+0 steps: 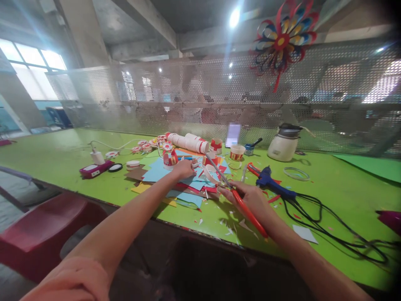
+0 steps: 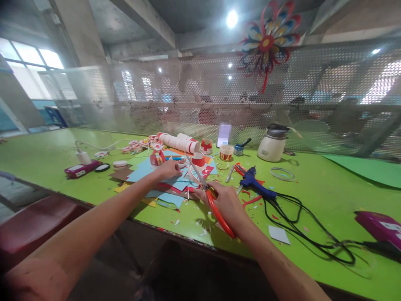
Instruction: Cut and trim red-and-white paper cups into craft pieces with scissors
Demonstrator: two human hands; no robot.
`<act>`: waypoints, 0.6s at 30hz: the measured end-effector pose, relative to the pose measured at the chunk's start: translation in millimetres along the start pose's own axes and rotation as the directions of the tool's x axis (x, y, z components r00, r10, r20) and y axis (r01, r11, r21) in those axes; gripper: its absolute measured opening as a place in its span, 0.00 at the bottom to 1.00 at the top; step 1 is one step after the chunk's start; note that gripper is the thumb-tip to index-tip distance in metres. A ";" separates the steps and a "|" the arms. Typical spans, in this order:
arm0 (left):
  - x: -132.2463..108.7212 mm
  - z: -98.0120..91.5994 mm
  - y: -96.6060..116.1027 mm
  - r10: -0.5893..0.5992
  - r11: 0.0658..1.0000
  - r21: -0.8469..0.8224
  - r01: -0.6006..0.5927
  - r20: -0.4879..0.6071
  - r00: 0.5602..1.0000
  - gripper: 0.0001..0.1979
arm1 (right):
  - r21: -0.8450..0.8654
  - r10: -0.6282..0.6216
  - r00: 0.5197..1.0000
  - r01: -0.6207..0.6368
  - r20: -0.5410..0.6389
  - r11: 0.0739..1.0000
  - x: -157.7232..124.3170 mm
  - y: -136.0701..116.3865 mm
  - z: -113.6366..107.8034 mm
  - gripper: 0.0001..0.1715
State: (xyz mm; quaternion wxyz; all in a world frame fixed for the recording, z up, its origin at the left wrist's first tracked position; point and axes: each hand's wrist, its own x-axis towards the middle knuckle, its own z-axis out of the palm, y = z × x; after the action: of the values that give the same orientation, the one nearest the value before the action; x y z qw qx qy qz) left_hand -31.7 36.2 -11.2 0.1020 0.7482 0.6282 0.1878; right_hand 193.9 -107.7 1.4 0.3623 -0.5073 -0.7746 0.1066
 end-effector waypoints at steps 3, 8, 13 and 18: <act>-0.9 4.0 -0.7 -0.026 0.994 -0.110 0.019 -0.064 0.998 0.06 | -0.002 0.018 1.000 -0.018 -0.013 1.000 0.6 0.5 -0.1 0.19; -3.9 0.2 -0.3 -0.076 0.920 -0.392 0.010 -0.153 0.985 0.06 | -0.003 0.031 0.999 -0.031 -0.024 1.000 3.3 3.4 0.2 0.18; -9.2 -25.4 10.4 -0.075 0.687 -0.727 -0.011 -0.085 0.994 0.07 | -0.022 0.046 0.998 -0.047 -0.041 0.999 4.1 2.7 0.9 0.16; -14.7 -49.0 41.2 0.078 0.466 -0.883 -0.059 -0.025 0.997 0.06 | -0.040 0.078 0.994 -0.082 -0.081 0.996 3.8 7.0 3.9 0.20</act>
State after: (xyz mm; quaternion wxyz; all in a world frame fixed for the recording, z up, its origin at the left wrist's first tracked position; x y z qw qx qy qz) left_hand -16.6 9.9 47.1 0.4712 0.6147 0.4101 0.4816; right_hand 195.4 -100.4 -3.4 0.3771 -0.5494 -0.7408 0.0842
